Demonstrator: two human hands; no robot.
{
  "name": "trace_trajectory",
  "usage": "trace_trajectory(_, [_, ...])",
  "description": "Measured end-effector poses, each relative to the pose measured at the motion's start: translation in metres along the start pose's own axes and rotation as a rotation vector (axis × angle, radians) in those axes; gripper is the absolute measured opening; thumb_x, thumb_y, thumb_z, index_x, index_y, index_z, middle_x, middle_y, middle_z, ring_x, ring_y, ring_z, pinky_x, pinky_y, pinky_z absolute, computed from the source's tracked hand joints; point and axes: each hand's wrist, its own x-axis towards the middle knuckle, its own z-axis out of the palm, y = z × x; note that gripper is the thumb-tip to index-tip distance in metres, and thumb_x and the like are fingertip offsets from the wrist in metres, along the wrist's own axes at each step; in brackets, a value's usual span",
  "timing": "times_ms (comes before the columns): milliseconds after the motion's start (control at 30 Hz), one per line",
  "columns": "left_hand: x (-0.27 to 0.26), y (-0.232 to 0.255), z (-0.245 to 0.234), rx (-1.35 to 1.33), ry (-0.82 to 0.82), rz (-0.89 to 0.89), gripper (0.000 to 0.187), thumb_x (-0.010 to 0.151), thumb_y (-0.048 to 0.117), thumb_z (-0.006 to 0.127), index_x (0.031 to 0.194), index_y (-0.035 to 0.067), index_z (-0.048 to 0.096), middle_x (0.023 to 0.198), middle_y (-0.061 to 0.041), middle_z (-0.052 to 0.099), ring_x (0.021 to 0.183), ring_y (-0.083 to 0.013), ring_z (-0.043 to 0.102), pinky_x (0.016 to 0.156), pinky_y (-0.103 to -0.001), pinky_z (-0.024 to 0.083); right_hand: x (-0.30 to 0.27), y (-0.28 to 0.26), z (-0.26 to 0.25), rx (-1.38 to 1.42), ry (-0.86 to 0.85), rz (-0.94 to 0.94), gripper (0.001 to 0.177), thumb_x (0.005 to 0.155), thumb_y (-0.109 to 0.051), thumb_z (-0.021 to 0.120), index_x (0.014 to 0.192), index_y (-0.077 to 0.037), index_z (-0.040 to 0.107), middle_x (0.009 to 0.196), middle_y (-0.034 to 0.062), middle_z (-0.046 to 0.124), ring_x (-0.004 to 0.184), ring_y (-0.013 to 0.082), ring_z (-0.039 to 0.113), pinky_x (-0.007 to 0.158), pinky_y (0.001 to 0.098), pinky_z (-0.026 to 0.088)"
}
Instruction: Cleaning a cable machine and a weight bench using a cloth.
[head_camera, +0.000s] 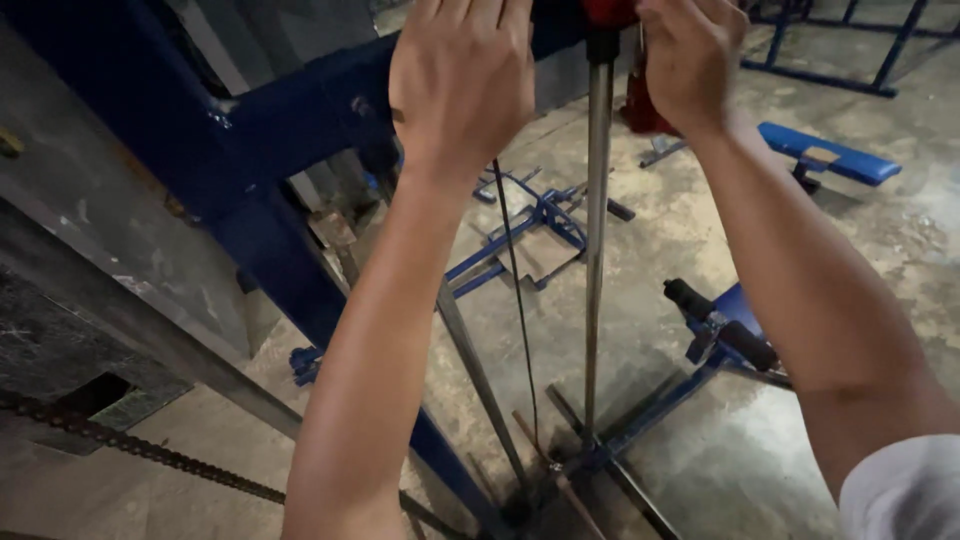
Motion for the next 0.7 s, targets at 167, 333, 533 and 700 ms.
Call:
trace_trajectory(167, [-0.010,-0.002,0.024,0.046,0.062,0.004,0.034,0.107,0.022,0.060,0.137,0.007,0.065,0.129,-0.011,0.067,0.124,-0.0267,0.060,0.111,-0.041,0.044,-0.031,0.039,0.019,0.033,0.231,0.307,0.009,0.110,0.003,0.062,0.102,0.000,0.064,0.090,0.0148,0.063,0.085,0.0320,0.063,0.074,0.0432,0.045])
trace_trajectory(333, [-0.006,-0.003,0.014,0.065,-0.031,-0.020,0.034,0.111,0.025,0.061,0.139,0.007,0.065,0.128,-0.010,0.070,0.119,-0.0245,0.064,0.107,-0.040,0.047,-0.039,0.030,0.031,0.185,0.343,0.374,0.027,0.111,0.006,0.061,0.134,-0.007,0.061,0.124,0.0108,0.069,0.115,0.0290,0.069,0.099,0.0428,0.053])
trace_trajectory(533, [-0.004,-0.002,0.008,0.039,-0.022,-0.028,0.035,0.109,0.025,0.062,0.138,0.007,0.066,0.127,-0.008,0.071,0.117,-0.0221,0.065,0.101,-0.037,0.048,-0.108,0.069,0.028,-0.103,0.468,0.599,0.095,0.087,0.017,0.053,0.167,-0.015,0.013,0.173,0.0141,0.020,0.160,0.0285,0.022,0.135,0.0410,0.008])
trace_trajectory(700, [0.007,-0.003,-0.002,-0.089,-0.166,-0.070,0.037,0.105,0.019,0.058,0.138,0.004,0.066,0.126,-0.008,0.072,0.116,-0.0234,0.066,0.099,-0.039,0.049,-0.057,0.003,0.012,-0.568,0.170,1.580,0.081,0.108,-0.034,0.061,0.167,-0.010,0.011,0.145,0.0131,0.055,0.137,0.0275,0.051,0.123,0.0401,0.031])
